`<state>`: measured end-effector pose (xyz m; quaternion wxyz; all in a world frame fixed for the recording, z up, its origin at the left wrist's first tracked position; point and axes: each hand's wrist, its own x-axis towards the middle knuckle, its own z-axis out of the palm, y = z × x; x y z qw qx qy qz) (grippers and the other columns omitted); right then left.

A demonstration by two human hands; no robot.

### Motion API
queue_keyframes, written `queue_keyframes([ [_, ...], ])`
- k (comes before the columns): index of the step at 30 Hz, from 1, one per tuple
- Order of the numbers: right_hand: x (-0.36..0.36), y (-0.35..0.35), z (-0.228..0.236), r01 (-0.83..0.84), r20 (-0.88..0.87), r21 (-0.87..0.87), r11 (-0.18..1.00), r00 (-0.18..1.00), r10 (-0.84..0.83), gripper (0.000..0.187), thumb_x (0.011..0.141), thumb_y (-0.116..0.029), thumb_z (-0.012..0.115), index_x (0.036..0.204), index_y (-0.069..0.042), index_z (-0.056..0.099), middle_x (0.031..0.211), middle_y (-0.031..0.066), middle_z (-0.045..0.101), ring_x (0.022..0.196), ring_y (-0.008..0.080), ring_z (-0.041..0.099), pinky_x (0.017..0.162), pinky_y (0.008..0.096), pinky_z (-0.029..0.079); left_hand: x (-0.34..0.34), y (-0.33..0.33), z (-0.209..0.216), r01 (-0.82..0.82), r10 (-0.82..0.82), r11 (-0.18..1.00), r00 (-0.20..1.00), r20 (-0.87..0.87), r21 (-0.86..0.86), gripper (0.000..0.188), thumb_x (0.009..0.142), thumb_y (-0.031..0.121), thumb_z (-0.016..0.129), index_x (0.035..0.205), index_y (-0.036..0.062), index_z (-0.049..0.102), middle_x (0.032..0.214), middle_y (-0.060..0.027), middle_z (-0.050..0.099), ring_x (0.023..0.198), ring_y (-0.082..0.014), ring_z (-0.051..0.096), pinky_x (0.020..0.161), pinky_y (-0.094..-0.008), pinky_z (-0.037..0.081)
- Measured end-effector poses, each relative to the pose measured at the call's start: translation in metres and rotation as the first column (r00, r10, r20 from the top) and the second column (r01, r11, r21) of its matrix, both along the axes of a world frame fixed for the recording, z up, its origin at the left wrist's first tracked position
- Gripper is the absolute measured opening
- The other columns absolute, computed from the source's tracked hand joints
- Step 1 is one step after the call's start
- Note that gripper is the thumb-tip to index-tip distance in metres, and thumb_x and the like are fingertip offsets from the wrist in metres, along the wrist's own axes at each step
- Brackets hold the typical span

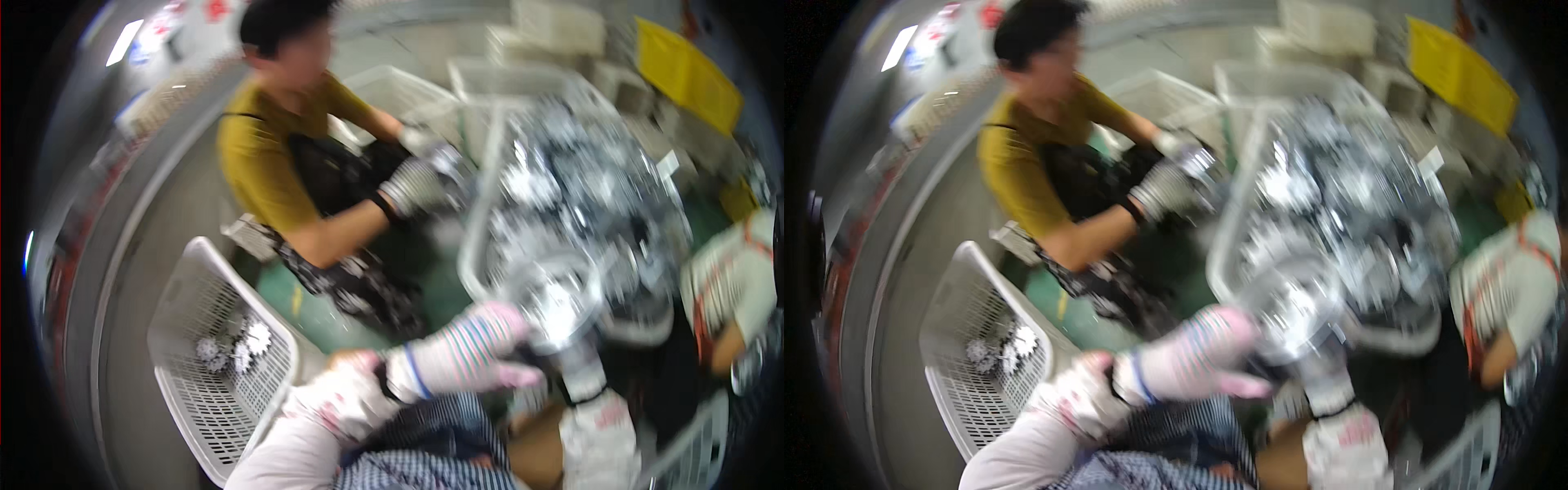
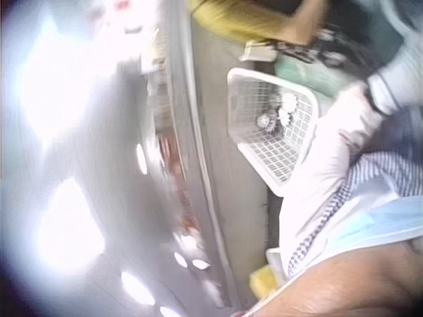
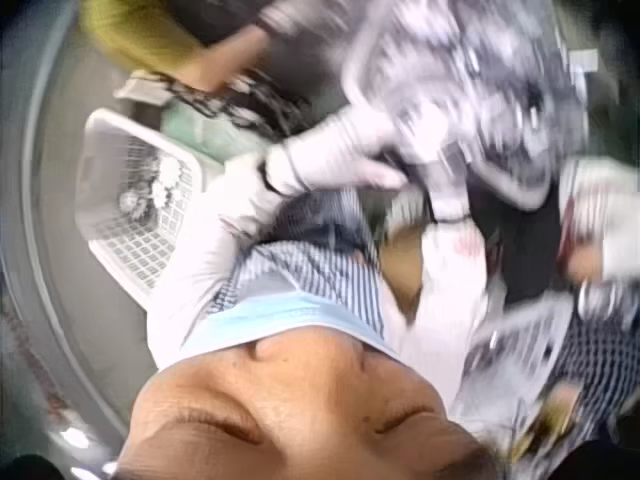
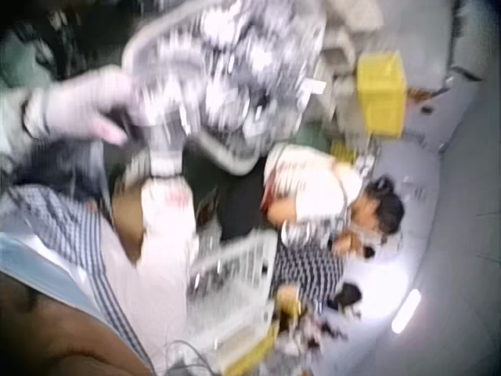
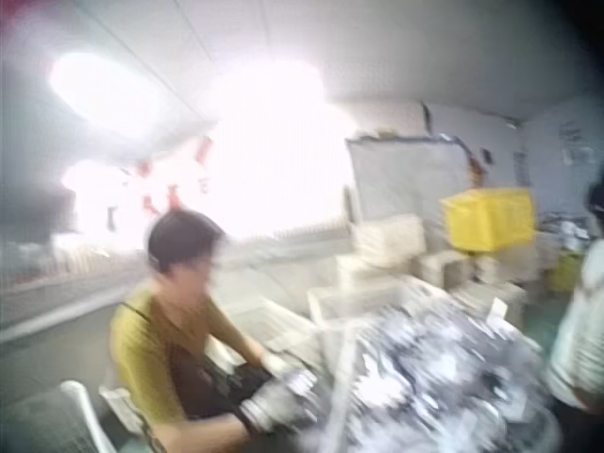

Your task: The recorder and colleagues are sitting on a factory floor assembling metal housings and arranging them in white plastic baskets.

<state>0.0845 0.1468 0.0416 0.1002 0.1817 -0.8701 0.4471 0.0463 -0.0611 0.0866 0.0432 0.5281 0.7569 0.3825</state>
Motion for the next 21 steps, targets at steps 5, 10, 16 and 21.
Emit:
queue_keyframes([
  [5, -0.019, -0.070, 0.050, -0.069, -0.335, 0.044, 0.997, 0.939, 0.080, 0.049, 0.093, -0.026, 0.063, 0.136, -0.006, 0.050, 0.125, 0.0172, 0.060, 0.113, 0.0295, 0.061, 0.095, 0.0407, 0.050, 0.017, 0.020, 0.004, -0.125, 0.164, 0.982, 0.938, 0.307, -0.144, 0.031, 0.093, 0.037, 0.066, 0.090, 0.0063, 0.068, 0.090, -0.0160, 0.067, 0.090, -0.0315, 0.066, 0.083, -0.0393, 0.051],
  [10, 0.025, 0.013, -0.103, 0.306, -0.131, 0.092, 0.948, 0.947, -0.293, 0.050, 0.095, -0.031, 0.058, 0.138, -0.007, 0.049, 0.129, 0.0151, 0.058, 0.121, 0.0287, 0.056, 0.101, 0.0450, 0.045, 0.014, 0.008, 0.002, -0.178, 0.119, 0.982, 0.840, 0.530, 0.062, 0.042, 0.094, 0.031, 0.067, 0.127, 0.0050, 0.061, 0.119, -0.0095, 0.065, 0.113, -0.0183, 0.059, 0.100, -0.0337, 0.045],
  [16, -0.008, 0.027, -0.079, 0.172, -0.112, 0.205, 0.964, 0.982, -0.151, 0.059, 0.087, -0.042, 0.063, 0.137, -0.013, 0.053, 0.135, 0.0120, 0.055, 0.129, 0.0346, 0.048, 0.110, 0.0527, 0.035, -0.047, -0.015, -0.014, 0.054, -0.048, 0.994, 0.997, -0.064, 0.099, 0.043, 0.081, 0.039, 0.077, 0.100, 0.0011, 0.067, 0.092, -0.0088, 0.067, 0.093, -0.0268, 0.064, 0.090, -0.0393, 0.047],
  [21, 0.000, 0.002, -0.071, 0.227, -0.014, 0.513, 0.828, 0.966, -0.257, 0.050, 0.097, -0.042, 0.048, 0.135, -0.011, 0.053, 0.137, 0.0139, 0.055, 0.127, 0.0356, 0.050, 0.109, 0.0534, 0.038, 0.006, 0.015, 0.001, -0.295, 0.267, 0.949, 0.565, 0.781, -0.111, 0.032, 0.089, 0.026, 0.074, 0.103, -0.0017, 0.065, 0.096, -0.0026, 0.069, 0.090, -0.0129, 0.064, 0.086, -0.0301, 0.051],
])
